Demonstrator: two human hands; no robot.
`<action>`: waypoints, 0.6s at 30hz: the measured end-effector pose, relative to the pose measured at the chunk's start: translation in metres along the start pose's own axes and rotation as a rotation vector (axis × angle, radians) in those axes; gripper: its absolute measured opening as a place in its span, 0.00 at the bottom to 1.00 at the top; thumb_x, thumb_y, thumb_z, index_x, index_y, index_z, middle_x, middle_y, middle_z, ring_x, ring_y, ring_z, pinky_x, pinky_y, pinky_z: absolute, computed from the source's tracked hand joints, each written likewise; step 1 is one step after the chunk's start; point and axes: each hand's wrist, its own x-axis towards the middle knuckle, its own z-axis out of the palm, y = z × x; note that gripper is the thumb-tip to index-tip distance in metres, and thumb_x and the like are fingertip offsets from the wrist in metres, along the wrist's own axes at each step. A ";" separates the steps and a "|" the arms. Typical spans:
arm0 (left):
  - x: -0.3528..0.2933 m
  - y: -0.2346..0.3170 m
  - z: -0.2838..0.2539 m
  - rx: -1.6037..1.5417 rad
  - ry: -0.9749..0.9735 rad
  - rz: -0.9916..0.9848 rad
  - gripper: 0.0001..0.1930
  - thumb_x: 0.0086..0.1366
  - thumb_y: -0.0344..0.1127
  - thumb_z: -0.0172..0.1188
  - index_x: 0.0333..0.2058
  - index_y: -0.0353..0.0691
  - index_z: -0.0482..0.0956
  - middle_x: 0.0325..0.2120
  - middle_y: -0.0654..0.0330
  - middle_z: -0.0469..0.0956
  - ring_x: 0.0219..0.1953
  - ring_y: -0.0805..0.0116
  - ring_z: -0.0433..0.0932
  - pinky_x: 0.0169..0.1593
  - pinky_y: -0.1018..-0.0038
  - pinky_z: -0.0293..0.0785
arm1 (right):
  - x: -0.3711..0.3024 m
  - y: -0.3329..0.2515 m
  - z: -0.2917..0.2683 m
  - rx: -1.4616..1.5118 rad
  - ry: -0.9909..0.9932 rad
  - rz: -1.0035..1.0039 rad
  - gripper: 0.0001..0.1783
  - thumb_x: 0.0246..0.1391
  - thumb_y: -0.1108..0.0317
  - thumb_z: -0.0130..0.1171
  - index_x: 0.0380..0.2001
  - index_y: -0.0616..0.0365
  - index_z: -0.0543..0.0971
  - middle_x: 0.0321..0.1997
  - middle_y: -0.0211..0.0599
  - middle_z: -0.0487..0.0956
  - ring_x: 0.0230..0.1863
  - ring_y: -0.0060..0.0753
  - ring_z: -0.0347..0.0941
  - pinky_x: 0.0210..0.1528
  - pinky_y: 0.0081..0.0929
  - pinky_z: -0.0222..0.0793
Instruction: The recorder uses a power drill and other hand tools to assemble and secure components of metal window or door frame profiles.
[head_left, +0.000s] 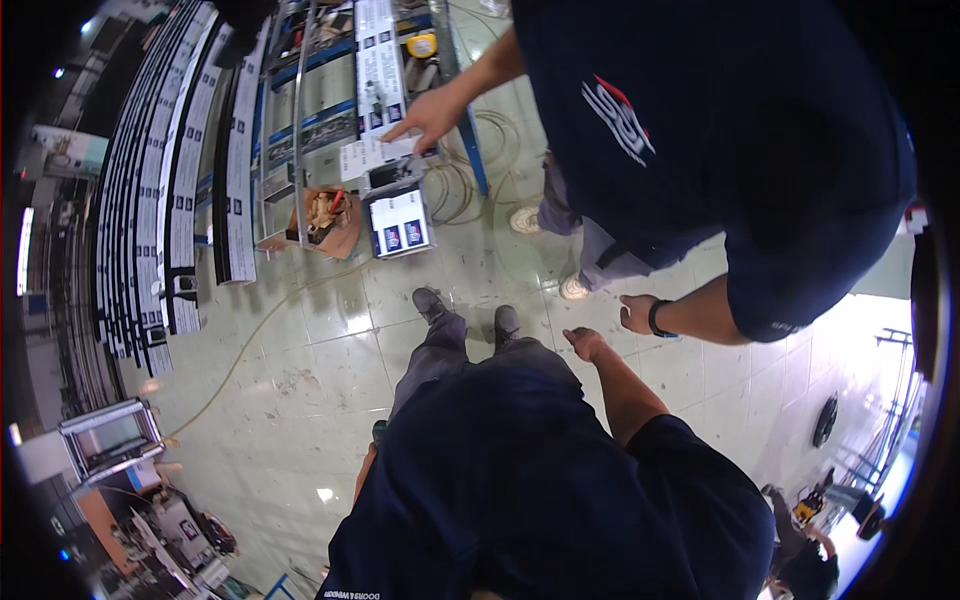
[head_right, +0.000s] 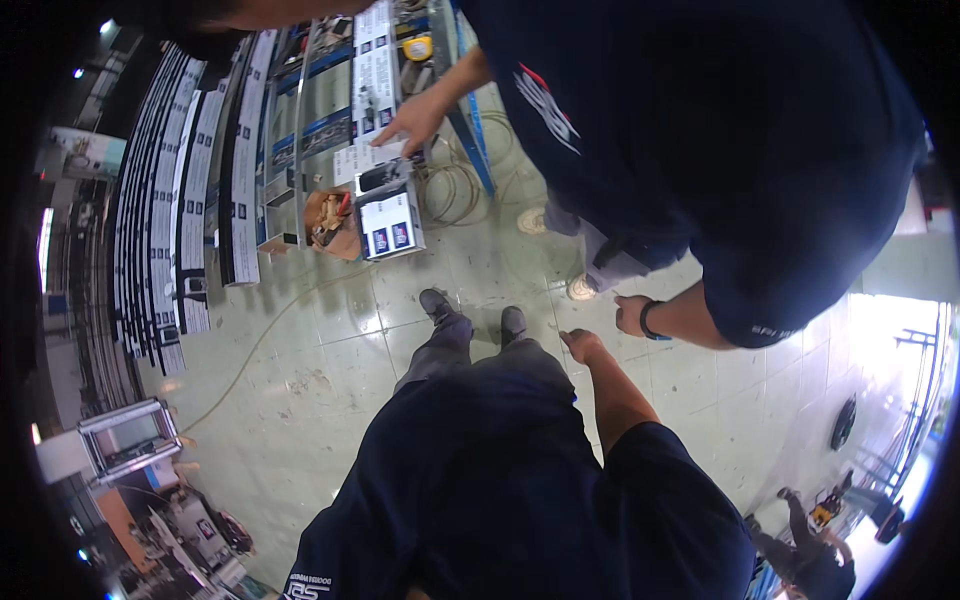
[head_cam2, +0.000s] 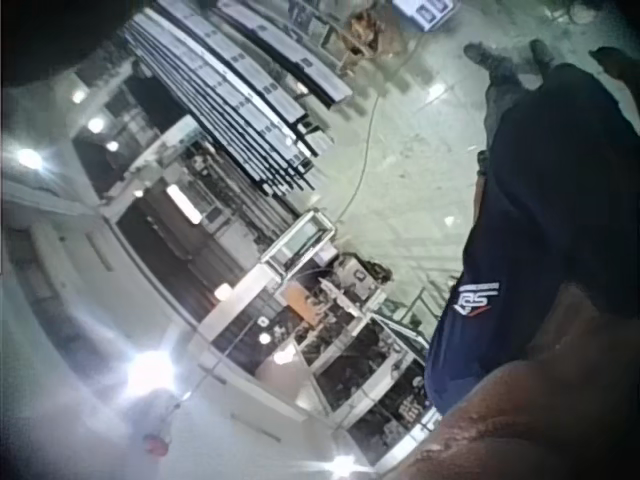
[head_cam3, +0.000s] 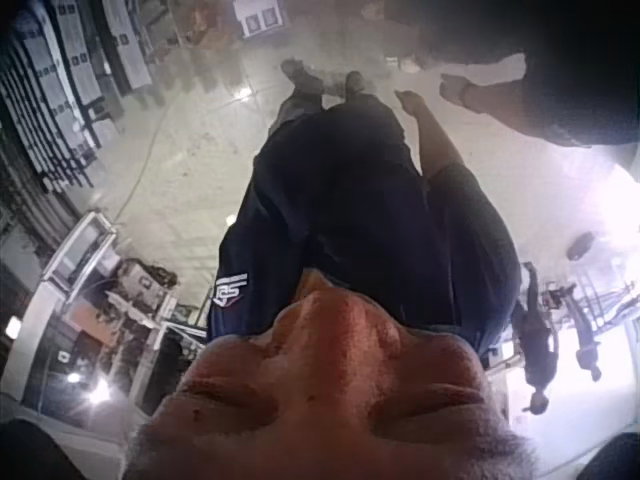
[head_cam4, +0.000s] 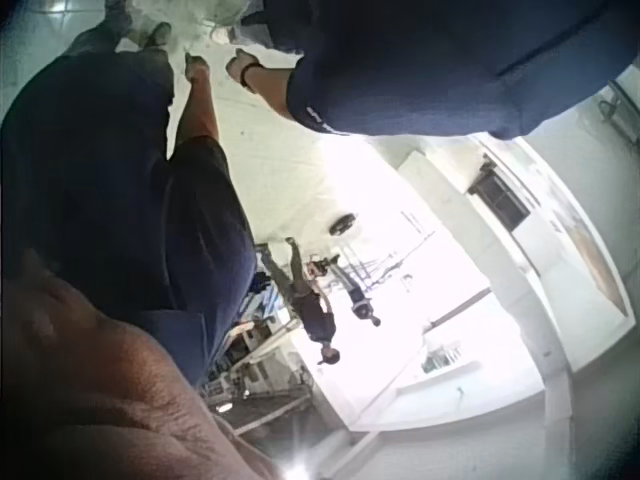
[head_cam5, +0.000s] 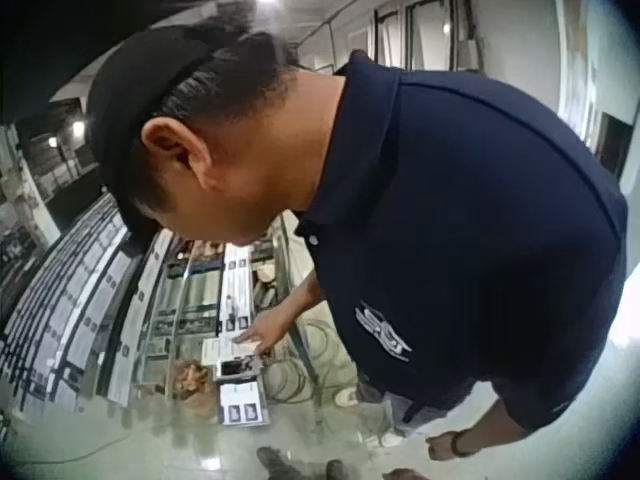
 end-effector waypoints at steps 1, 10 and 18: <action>-0.006 0.009 -0.001 0.019 -0.001 0.008 0.61 0.64 0.63 0.75 0.82 0.31 0.54 0.66 0.26 0.81 0.70 0.29 0.81 0.71 0.49 0.79 | 0.000 0.001 -0.002 -0.031 0.029 -0.063 0.45 0.83 0.31 0.38 0.64 0.63 0.87 0.70 0.58 0.85 0.75 0.62 0.78 0.79 0.51 0.71; -0.034 -0.009 -0.011 0.029 0.057 -0.022 0.62 0.64 0.63 0.75 0.83 0.31 0.53 0.65 0.26 0.81 0.70 0.30 0.81 0.71 0.49 0.79 | -0.011 -0.202 -0.089 0.667 0.560 -0.420 0.34 0.73 0.45 0.71 0.66 0.64 0.82 0.62 0.57 0.85 0.64 0.58 0.83 0.71 0.48 0.77; -0.023 -0.037 -0.023 -0.105 0.103 -0.037 0.63 0.64 0.64 0.75 0.83 0.31 0.52 0.65 0.26 0.81 0.70 0.30 0.81 0.71 0.50 0.79 | 0.040 -0.356 -0.216 0.790 0.816 -0.578 0.46 0.69 0.43 0.76 0.78 0.62 0.74 0.71 0.50 0.81 0.67 0.45 0.81 0.68 0.42 0.78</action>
